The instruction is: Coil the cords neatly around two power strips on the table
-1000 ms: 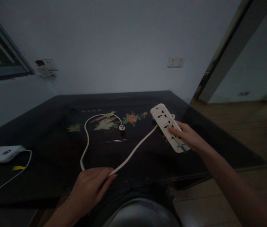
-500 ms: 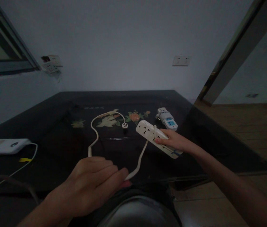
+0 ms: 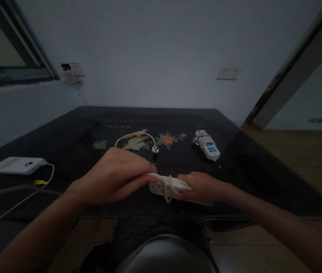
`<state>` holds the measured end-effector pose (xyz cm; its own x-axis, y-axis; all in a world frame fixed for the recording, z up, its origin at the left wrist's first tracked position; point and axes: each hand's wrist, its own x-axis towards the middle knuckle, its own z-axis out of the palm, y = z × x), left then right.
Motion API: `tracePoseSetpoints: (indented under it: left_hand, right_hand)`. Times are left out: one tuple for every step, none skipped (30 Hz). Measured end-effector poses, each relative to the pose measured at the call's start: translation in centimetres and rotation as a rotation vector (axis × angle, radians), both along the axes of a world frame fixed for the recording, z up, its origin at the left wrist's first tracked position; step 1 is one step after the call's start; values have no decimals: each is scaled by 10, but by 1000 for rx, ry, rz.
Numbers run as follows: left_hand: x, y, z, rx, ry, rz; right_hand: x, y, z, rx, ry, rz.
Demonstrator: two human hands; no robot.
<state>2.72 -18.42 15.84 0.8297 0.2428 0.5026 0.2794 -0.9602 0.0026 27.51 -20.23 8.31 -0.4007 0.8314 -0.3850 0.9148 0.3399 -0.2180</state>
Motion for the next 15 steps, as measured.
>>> tracePoseSetpoints:
  left_hand:
    - [0, 3, 0, -33, 1, -4]
    - [0, 5, 0, -64, -3, -6]
    - [-1, 8, 0, -93, -8, -5]
    - [-1, 11, 0, -119, -15, -3]
    - [-1, 13, 1, -142, -23, -2]
    - [0, 15, 1, -163, -25, 1]
    - [1, 17, 2, -184, -23, 1]
    - [2, 19, 2, -203, -17, 0]
    - [4, 21, 3, -220, -11, -4]
    - [6, 22, 3, -233, -7, -10]
    - [8, 24, 3, -246, -6, -18]
    - [9, 25, 2, -260, -8, -25]
    - [11, 26, 2, -275, -13, -28]
    - [12, 28, 2, -292, -18, -28]
    - [12, 29, 2, -310, -20, -25]
  right_hand:
    - [-3, -2, 0, 1, -21, 18]
    - [-5, -5, -1, 15, -33, 41]
    - [-8, -8, -1, 36, -41, 66]
    - [-10, -11, 0, 66, -48, 92]
    - [-12, -13, 0, 103, -57, 115]
    - [-14, -16, 1, 143, -68, 133]
    - [-16, -18, 1, 179, -81, 148]
    - [-18, -20, 2, 206, -98, 159]
    - [-20, -21, 2, 225, -114, 170]
    - [-22, -22, 2, 239, -129, 182]
    - [-23, -23, 3, 249, -139, 196]
    - [-25, -23, 3, 260, -143, 212]
    - [-27, -23, 4, 268, -143, 227]
    - [-28, -24, 5, 275, -139, 238]
    - [-29, -25, 5, 278, -134, 246]
